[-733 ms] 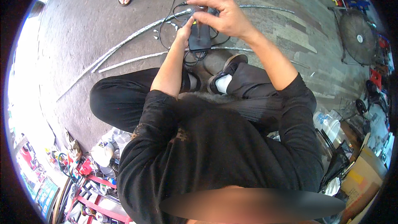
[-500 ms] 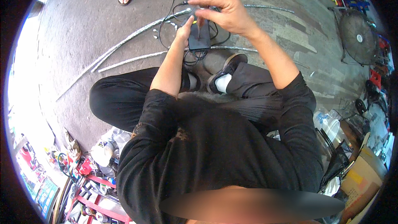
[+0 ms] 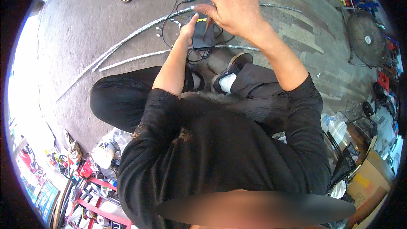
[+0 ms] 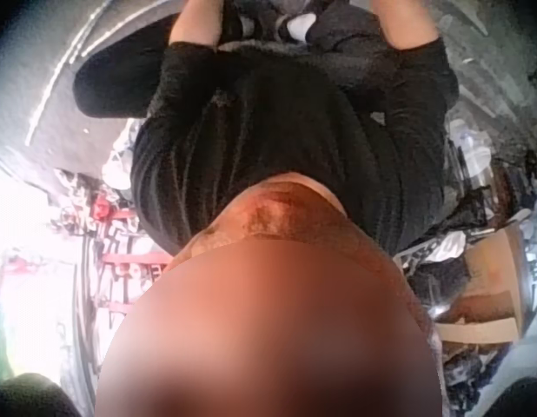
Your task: The person sits on the floor and uses a screwdriver to open a black electronic device, removes the circuit board, and uses scissors to cut wires. They then place the board back into the casing and continue working on the device.
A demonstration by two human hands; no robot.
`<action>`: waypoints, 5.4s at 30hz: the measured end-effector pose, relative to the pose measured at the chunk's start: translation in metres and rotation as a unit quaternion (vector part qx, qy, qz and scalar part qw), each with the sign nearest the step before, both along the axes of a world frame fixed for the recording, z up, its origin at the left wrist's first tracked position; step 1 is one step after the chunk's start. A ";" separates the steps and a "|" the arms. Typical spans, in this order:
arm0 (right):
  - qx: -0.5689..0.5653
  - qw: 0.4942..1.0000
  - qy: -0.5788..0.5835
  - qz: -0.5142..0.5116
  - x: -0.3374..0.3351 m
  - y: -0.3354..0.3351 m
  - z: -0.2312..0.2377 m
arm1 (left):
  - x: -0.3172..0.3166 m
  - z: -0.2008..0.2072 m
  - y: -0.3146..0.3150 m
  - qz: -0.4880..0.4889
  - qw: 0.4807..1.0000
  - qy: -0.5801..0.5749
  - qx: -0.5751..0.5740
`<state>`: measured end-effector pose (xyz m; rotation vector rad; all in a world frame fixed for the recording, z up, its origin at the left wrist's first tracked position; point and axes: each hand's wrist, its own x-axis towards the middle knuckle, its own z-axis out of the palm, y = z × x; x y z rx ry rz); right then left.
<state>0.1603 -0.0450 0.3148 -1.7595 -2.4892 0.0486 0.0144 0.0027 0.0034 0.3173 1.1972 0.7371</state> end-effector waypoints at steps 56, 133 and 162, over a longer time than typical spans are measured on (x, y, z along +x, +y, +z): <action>-0.160 0.982 -0.045 0.090 -0.002 0.025 0.020 | 0.002 -0.023 0.009 -0.009 0.999 -0.034 0.010; -0.119 0.988 -0.062 0.075 0.006 0.026 0.016 | 0.006 0.010 0.001 -0.013 1.000 0.013 0.006; -0.185 0.868 0.422 -0.183 0.148 0.074 -0.012 | 0.004 0.010 0.000 -0.024 0.999 0.043 -0.007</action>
